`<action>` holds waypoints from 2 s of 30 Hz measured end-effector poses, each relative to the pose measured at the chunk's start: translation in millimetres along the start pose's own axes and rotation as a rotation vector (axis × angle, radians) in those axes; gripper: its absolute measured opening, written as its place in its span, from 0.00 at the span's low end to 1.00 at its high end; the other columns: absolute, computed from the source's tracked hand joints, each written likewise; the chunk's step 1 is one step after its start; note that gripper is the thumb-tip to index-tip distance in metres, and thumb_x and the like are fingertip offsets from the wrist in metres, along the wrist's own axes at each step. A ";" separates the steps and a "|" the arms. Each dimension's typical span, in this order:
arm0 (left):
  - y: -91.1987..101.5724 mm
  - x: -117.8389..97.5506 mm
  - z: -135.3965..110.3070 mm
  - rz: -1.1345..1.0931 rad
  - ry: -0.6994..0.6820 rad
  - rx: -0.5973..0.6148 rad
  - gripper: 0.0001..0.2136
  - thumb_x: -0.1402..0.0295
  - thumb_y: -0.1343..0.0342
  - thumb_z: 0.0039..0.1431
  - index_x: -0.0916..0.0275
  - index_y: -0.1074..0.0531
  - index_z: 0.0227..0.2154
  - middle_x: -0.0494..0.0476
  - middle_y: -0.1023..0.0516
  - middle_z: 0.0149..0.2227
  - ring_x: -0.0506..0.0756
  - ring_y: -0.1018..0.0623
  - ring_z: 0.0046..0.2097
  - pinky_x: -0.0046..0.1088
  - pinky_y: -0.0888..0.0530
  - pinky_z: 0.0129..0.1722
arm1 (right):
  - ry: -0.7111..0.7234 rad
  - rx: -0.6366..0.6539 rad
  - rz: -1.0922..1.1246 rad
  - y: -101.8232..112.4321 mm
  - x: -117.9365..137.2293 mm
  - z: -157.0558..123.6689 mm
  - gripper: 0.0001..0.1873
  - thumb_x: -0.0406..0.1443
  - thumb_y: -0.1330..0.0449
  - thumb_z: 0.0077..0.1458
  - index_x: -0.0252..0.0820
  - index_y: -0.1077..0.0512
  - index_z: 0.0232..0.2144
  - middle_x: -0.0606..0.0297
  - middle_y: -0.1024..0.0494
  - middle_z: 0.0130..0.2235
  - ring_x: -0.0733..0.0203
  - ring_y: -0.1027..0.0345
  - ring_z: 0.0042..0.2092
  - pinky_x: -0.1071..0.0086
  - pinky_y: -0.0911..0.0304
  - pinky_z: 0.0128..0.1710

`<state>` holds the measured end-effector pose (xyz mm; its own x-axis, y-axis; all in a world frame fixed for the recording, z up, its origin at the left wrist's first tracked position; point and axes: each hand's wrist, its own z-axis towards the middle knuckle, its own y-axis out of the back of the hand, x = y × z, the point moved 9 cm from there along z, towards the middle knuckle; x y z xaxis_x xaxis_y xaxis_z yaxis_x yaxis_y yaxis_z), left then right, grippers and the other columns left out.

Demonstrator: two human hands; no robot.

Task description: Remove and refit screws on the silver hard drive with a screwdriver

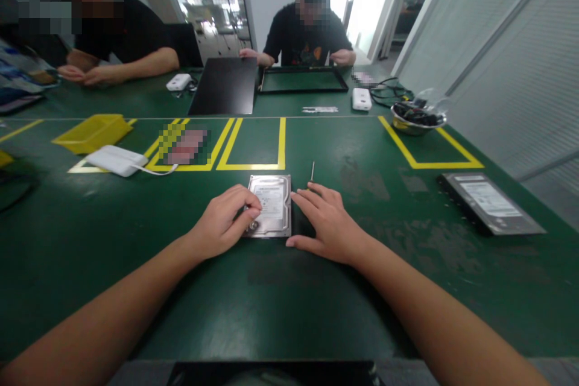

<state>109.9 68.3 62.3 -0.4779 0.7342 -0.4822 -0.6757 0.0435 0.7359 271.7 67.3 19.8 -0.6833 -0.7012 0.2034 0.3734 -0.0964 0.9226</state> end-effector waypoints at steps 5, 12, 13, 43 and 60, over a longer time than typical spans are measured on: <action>-3.6 4.0 0.3 0.006 0.010 0.028 0.07 0.70 0.53 0.68 0.64 0.31 0.37 0.55 0.27 0.35 0.54 0.29 0.39 0.33 0.32 0.43 | -0.017 0.049 -0.025 -6.5 -0.9 0.8 0.48 0.60 0.39 0.52 0.38 0.40 0.65 0.47 0.34 0.63 0.35 0.51 0.67 0.42 0.49 0.61; -8.9 3.2 -0.2 0.017 -0.001 0.067 0.07 0.70 0.54 0.69 0.63 0.32 0.38 0.56 0.27 0.37 0.55 0.30 0.41 0.34 0.33 0.44 | -0.018 0.106 -0.049 -12.9 1.9 3.1 0.46 0.62 0.41 0.52 0.44 0.38 0.65 0.48 0.35 0.64 0.32 0.52 0.67 0.39 0.52 0.60; -10.0 2.2 -0.5 0.022 -0.009 0.074 0.07 0.70 0.54 0.69 0.63 0.32 0.38 0.56 0.26 0.37 0.55 0.30 0.41 0.34 0.33 0.44 | -0.014 0.108 -0.048 -13.6 2.4 3.4 0.45 0.62 0.41 0.52 0.45 0.38 0.65 0.48 0.35 0.63 0.32 0.52 0.67 0.39 0.52 0.59; -45.0 -27.9 -9.4 0.227 -0.144 0.273 0.08 0.73 0.54 0.68 0.64 0.29 0.41 0.59 0.26 0.41 0.57 0.30 0.43 0.38 0.32 0.47 | 0.008 0.091 -0.019 -16.0 9.3 6.4 0.32 0.52 0.42 0.59 0.47 0.33 0.62 0.49 0.34 0.62 0.32 0.49 0.65 0.39 0.49 0.58; -54.4 -27.2 -7.6 0.280 -0.037 0.244 0.09 0.71 0.53 0.69 0.62 0.27 0.40 0.58 0.24 0.40 0.59 0.30 0.44 0.39 0.32 0.45 | 0.027 0.114 -0.044 -15.0 11.7 5.7 0.32 0.51 0.44 0.61 0.46 0.35 0.63 0.48 0.35 0.63 0.33 0.49 0.65 0.40 0.47 0.57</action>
<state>155.3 40.8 31.7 -0.6016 0.7642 -0.2325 -0.3663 -0.0053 0.9305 254.5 64.6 10.2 -0.6796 -0.7170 0.1547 0.2691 -0.0475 0.9620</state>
